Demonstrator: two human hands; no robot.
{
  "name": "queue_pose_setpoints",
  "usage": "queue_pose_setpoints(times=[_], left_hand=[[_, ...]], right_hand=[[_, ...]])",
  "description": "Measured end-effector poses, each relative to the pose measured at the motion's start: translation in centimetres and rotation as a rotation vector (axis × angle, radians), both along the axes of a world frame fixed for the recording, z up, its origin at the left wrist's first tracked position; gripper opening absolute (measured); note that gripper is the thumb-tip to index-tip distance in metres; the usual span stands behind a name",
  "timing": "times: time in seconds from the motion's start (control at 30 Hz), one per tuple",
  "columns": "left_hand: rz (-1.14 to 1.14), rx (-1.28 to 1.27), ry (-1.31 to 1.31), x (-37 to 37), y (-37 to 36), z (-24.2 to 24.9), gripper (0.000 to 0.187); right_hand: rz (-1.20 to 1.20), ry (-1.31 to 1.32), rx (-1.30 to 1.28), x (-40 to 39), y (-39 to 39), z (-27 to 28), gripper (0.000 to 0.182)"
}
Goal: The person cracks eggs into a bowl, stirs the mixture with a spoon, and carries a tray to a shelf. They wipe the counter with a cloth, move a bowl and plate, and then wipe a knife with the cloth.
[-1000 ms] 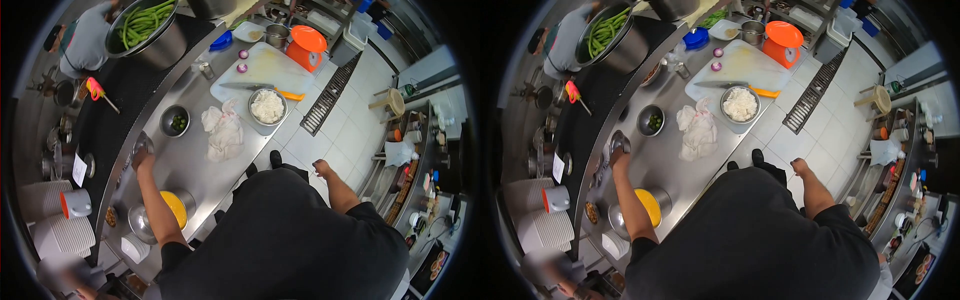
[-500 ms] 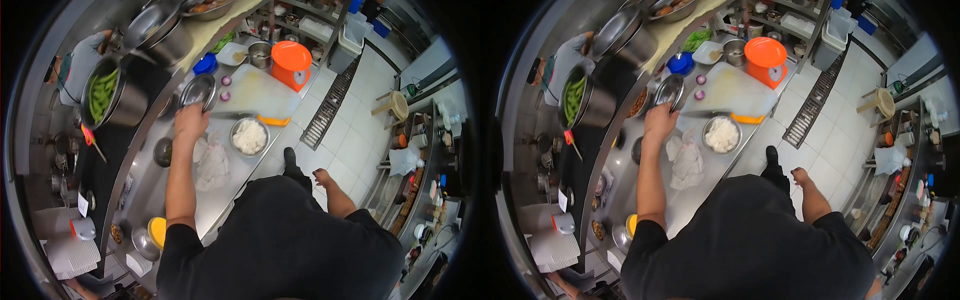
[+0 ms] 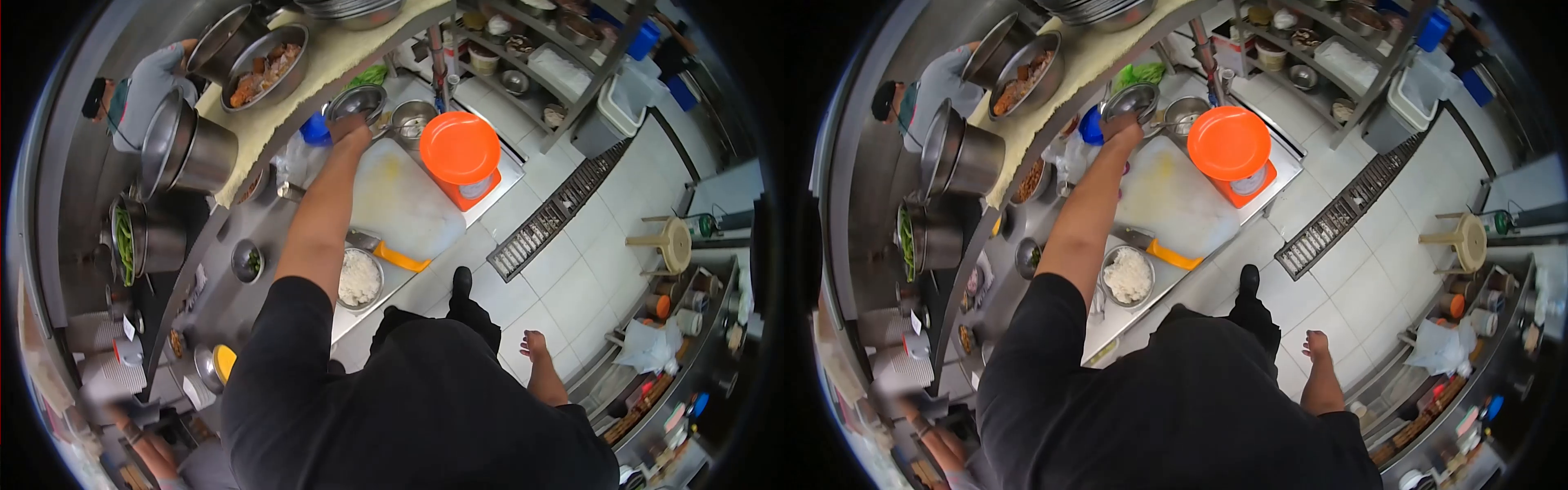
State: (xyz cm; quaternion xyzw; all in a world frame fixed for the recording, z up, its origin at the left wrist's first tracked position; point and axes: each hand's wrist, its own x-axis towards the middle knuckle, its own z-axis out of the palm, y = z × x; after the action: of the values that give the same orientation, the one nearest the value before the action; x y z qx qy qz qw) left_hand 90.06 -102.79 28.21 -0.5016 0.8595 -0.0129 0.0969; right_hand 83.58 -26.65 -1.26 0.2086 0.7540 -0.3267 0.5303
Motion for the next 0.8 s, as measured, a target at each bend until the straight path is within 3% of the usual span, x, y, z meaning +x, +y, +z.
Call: queue_pose_setpoints(times=[0.13, 0.37, 0.5, 0.7, 0.8], left_hand=[[-0.031, 0.006, -0.028, 0.8, 0.9, -2.2, 0.041], [0.033, -0.145, 0.371, 6.6, 4.8, -0.3, 0.066], [0.080, -0.168, 0.645, 14.4, 10.4, 2.8, 0.059], [0.192, -0.203, 0.811, 28.4, 16.1, 4.1, 0.050], [0.396, -0.094, 0.838, 32.4, 17.3, 5.0, 0.047]], right_hand=[[-0.054, 0.012, -0.005, -2.9, 0.6, 0.4, 0.043], [0.141, -0.041, -0.067, -6.6, -4.9, -0.5, 0.045], [0.299, -0.058, -0.110, -9.1, -11.0, -1.2, 0.046], [0.569, -0.096, -0.162, -9.9, -20.4, -0.2, 0.049], [0.634, -0.038, -0.161, -9.5, -23.9, -0.4, 0.047]])
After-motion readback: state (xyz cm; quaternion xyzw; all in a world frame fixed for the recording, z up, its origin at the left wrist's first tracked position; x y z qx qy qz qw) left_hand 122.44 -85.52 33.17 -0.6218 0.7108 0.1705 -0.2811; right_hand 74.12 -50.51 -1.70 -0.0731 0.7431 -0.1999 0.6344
